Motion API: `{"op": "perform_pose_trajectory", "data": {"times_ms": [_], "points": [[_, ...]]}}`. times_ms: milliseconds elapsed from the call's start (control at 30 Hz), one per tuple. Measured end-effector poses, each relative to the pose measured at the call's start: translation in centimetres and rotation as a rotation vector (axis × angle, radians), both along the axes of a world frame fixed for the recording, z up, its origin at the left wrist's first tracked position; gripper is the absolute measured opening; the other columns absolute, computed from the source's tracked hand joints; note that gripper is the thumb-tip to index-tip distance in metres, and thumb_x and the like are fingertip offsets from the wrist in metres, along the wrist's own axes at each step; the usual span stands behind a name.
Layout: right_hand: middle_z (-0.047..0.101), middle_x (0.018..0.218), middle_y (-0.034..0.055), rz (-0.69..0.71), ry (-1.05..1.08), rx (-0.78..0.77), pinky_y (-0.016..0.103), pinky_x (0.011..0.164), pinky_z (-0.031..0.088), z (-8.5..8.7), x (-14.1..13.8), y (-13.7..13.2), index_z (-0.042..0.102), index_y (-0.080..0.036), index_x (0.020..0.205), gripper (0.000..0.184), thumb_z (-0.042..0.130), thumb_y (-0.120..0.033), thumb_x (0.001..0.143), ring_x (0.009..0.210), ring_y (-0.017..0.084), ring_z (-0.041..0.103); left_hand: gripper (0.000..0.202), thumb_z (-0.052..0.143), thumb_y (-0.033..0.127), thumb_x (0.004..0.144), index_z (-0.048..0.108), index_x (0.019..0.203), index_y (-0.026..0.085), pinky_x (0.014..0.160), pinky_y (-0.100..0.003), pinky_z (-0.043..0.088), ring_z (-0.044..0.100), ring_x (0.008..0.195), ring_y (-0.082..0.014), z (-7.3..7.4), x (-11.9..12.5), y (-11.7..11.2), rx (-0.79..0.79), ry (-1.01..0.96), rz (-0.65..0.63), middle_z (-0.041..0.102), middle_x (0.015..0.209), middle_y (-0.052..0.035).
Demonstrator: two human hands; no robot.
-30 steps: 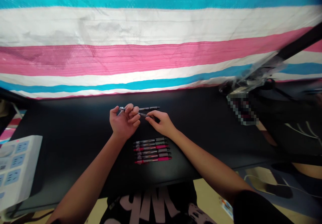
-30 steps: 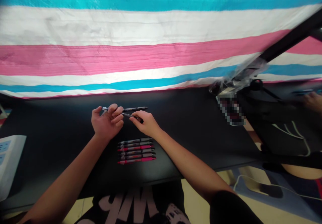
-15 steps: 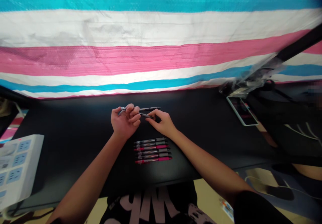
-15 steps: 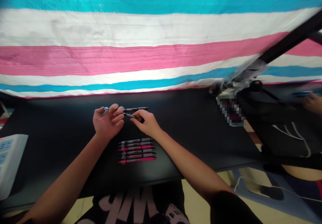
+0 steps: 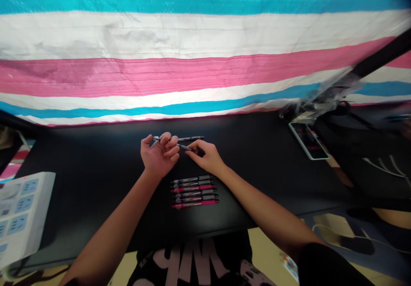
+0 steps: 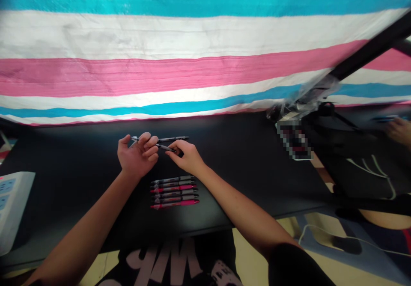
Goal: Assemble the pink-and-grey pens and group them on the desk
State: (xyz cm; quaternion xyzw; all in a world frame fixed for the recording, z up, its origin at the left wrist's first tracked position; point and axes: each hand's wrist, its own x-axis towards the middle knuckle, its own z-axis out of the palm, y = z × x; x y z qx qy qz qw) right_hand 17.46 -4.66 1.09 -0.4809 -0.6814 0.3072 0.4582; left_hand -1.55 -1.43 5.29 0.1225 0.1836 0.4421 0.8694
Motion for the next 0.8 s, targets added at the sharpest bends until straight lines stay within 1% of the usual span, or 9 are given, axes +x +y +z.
{"op": "perform_pose_trajectory", "data": {"times_ms": [167, 300, 433, 533, 667, 800], "points": [[0.063, 0.072, -0.0001, 0.006, 0.006, 0.008, 0.029, 0.065, 0.046, 0.01, 0.03, -0.02, 0.067, -0.019, 0.085, 0.014, 0.07, -0.032, 0.089, 0.064, 0.014, 0.056, 0.037, 0.053, 0.046, 0.081, 0.026, 0.073, 0.022, 0.043, -0.024, 0.019, 0.017, 0.048, -0.0071, -0.13, -0.04, 0.12, 0.014, -0.005, -0.012, 0.027, 0.071, 0.0044], [0.064, 0.072, -0.0003, -0.001, 0.004, 0.003, 0.028, 0.066, 0.047, -0.02, 0.06, -0.01, 0.067, -0.019, 0.085, 0.015, 0.07, -0.033, 0.089, 0.064, 0.014, 0.055, 0.035, 0.051, 0.043, 0.083, 0.025, 0.073, 0.022, 0.042, -0.024, 0.019, 0.017, 0.048, -0.0071, -0.12, -0.03, 0.1, 0.021, -0.004, -0.008, 0.027, 0.07, 0.0043], [0.063, 0.072, -0.0006, 0.006, 0.009, 0.018, 0.027, 0.065, 0.046, 0.0, 0.03, 0.0, 0.067, -0.019, 0.084, 0.014, 0.07, -0.032, 0.089, 0.064, 0.013, 0.055, 0.037, 0.047, 0.05, 0.087, 0.026, 0.073, 0.022, 0.042, -0.023, 0.021, 0.016, 0.049, -0.0077, 0.18, 0.06, -0.04, 0.013, 0.012, -0.004, 0.027, 0.071, 0.0045], [0.063, 0.071, -0.0008, 0.008, 0.004, 0.022, 0.027, 0.065, 0.046, 0.03, 0.01, -0.01, 0.068, -0.019, 0.084, 0.013, 0.07, -0.031, 0.089, 0.064, 0.013, 0.055, 0.041, 0.047, 0.054, 0.088, 0.027, 0.073, 0.022, 0.042, -0.023, 0.021, 0.016, 0.049, -0.0075, 0.26, 0.08, -0.05, 0.003, 0.017, -0.008, 0.026, 0.071, 0.0046], [0.064, 0.072, -0.0004, 0.002, -0.005, 0.006, 0.027, 0.065, 0.047, 0.01, 0.0, -0.03, 0.068, -0.019, 0.084, 0.014, 0.07, -0.032, 0.089, 0.064, 0.013, 0.055, 0.04, 0.05, 0.053, 0.087, 0.028, 0.072, 0.022, 0.043, -0.024, 0.019, 0.016, 0.048, -0.0069, 0.14, 0.06, 0.05, 0.003, 0.011, -0.011, 0.026, 0.071, 0.0048], [0.065, 0.073, 0.0005, 0.011, 0.003, 0.03, 0.027, 0.065, 0.047, -0.03, 0.02, -0.02, 0.069, -0.019, 0.085, 0.015, 0.07, -0.033, 0.091, 0.064, 0.013, 0.055, 0.041, 0.049, 0.054, 0.087, 0.028, 0.072, 0.022, 0.043, -0.024, 0.019, 0.016, 0.048, -0.007, 0.14, 0.02, 0.11, 0.001, 0.008, -0.012, 0.026, 0.07, 0.0048]]}}
